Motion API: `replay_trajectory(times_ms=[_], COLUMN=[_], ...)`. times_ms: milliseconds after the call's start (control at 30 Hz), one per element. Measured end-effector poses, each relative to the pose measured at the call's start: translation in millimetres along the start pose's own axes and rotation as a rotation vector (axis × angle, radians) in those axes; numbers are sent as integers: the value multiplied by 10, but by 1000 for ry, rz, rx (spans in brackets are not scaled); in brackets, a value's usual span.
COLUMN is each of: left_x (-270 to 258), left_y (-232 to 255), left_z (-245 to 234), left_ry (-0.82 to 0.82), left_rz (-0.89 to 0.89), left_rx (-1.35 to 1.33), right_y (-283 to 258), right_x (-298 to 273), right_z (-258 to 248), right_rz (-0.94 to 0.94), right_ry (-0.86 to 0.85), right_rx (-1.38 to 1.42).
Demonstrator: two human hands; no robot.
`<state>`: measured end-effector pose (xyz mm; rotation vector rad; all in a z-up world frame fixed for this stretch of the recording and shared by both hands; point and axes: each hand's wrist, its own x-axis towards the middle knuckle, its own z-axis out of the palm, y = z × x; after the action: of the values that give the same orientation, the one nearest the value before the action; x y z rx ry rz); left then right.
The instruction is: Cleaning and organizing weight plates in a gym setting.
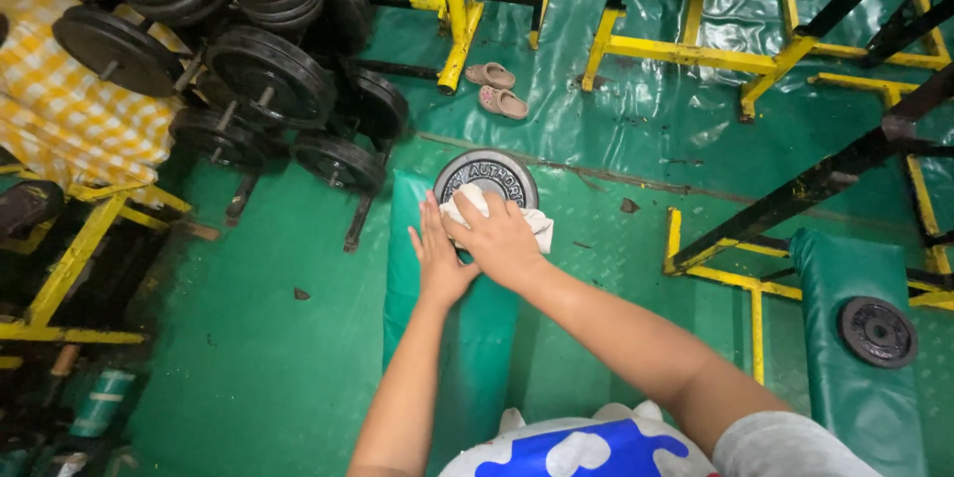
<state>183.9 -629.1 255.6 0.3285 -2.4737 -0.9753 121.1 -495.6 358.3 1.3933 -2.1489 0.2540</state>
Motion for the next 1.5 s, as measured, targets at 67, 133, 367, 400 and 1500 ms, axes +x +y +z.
replay_trajectory(times_ms=[67, 133, 367, 400, 1500], left_x=[42, 46, 61, 85, 44], left_y=[-9, 16, -60, -71, -121], left_z=[8, -13, 64, 57, 62], left_ry=[3, 0, 46, 64, -34], left_rz=[43, 22, 38, 31, 37], left_rx=[44, 35, -3, -4, -47], right_y=[13, 21, 95, 102, 38], right_x=[9, 14, -24, -4, -41], right_z=[-5, 24, 120, 127, 154], right_rz=[-4, -11, -50, -70, -19], right_ry=[-10, 3, 18, 20, 114], right_rx=[1, 0, 35, 36, 9])
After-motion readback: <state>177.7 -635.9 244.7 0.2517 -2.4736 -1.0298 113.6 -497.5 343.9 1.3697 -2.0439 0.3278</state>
